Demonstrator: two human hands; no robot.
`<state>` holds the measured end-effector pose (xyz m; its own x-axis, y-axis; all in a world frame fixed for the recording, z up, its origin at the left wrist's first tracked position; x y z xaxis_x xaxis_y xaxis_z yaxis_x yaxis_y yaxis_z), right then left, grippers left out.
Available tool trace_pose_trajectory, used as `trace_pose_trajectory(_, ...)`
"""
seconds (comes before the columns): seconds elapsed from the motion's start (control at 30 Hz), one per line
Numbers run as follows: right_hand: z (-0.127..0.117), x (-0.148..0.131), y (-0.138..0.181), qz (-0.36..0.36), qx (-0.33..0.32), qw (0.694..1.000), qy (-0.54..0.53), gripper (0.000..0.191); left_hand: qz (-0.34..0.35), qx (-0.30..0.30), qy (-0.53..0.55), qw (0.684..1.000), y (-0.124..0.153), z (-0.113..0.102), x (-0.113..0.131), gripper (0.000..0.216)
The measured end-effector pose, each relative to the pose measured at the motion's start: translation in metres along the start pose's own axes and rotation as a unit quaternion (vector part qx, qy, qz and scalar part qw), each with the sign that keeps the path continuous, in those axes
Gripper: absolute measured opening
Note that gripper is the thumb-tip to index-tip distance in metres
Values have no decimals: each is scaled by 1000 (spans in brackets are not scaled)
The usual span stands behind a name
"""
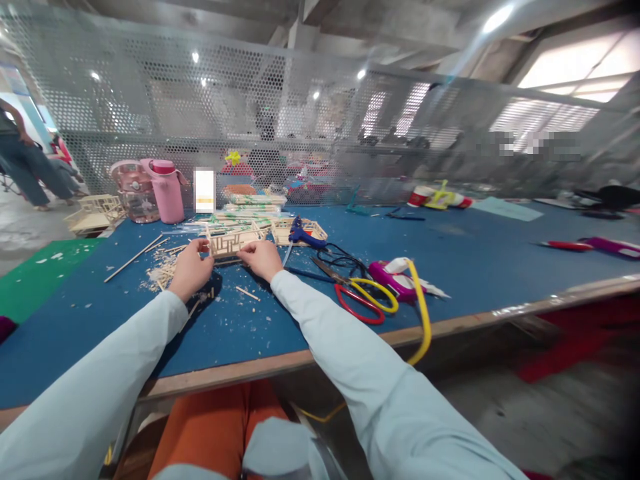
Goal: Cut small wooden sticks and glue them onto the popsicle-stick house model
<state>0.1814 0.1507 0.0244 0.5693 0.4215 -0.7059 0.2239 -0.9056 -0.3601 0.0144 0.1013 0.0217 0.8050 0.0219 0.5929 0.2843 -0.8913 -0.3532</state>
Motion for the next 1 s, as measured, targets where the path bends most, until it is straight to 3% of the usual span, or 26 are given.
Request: trace_pose_trajectory(1.0, -3, 7, -1, 32, 5, 999, 41, 15, -1, -4, 2, 1000, 1, 0, 0, 38)
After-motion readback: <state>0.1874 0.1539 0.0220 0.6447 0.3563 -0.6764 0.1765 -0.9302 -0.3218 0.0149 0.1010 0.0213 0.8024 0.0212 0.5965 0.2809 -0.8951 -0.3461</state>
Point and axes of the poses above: each hand's wrist, its own y-axis away from the middle knuckle, its own z-axis out of the palm, x = y × z, the point moved 10 cm from there along -y, towards the middle knuckle, and after that the axes turned 9 degrees about -y, right-handed, at the moved point
